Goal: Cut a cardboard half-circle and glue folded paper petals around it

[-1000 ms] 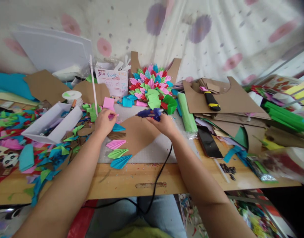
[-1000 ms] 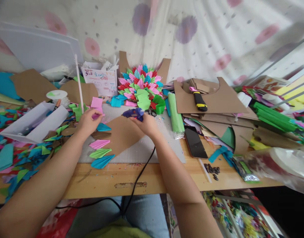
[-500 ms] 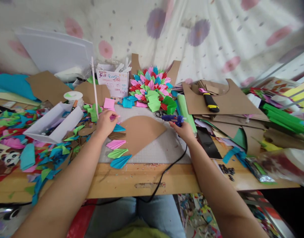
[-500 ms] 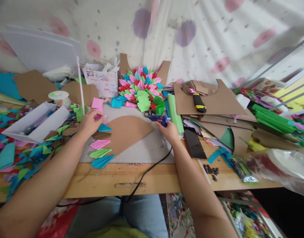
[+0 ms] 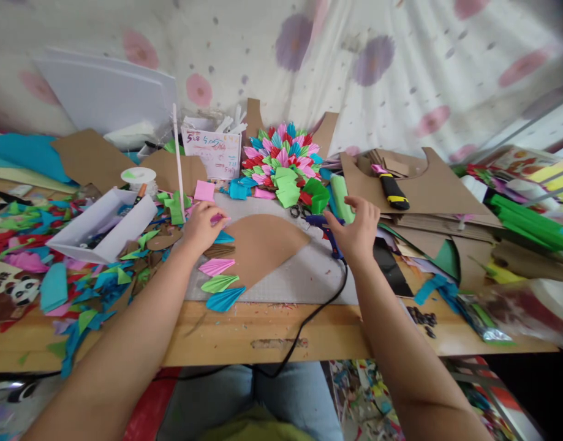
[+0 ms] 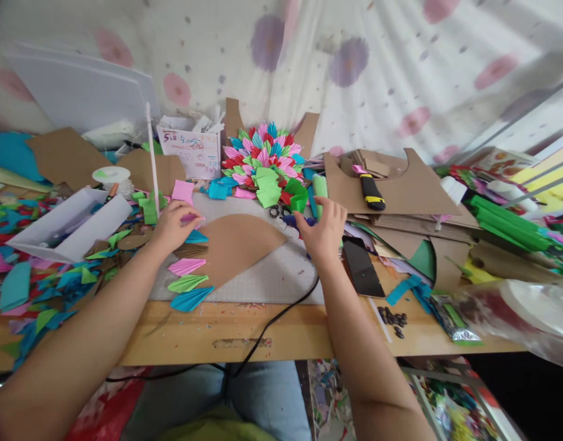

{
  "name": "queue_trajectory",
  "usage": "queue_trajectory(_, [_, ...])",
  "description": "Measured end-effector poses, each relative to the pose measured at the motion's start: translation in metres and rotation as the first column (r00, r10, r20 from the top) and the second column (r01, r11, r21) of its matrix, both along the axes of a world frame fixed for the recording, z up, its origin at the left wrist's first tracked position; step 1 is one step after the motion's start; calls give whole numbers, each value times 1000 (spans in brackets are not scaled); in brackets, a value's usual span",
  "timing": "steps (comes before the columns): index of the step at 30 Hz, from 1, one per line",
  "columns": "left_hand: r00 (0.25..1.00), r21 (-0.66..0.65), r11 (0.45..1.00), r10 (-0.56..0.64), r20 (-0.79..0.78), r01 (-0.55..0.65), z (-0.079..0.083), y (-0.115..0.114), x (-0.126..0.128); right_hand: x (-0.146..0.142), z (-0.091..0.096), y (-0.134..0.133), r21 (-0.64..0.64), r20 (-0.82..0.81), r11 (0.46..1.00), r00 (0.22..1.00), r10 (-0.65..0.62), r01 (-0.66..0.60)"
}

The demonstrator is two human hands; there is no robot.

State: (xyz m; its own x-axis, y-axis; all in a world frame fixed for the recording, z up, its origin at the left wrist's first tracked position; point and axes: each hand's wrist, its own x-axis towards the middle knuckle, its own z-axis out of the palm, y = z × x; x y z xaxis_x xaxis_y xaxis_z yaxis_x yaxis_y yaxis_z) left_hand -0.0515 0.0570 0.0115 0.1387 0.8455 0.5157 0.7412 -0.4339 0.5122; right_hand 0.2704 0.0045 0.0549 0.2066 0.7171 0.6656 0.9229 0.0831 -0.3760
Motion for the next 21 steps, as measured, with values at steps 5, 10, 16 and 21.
queue_trajectory(5, [995, 2, 995, -95, -30, 95, 1, -4, 5, -63, 8, 10, -236, 21, 888, 912, 410, -393])
queue_trajectory(10, [984, 15, 987, -157, -80, 159, 2, -7, 8, -123, -12, 24, -407, 9, 740, 808, 590, -536])
queue_trajectory(16, [981, 16, 987, -156, -115, 159, 4, -9, 9, -147, -15, 26, -454, 57, 766, 843, 535, -455])
queue_trajectory(21, [980, 27, 987, -151, -127, 156, 5, -9, 10, -148, -19, 24, -411, 68, 787, 846, 529, -460])
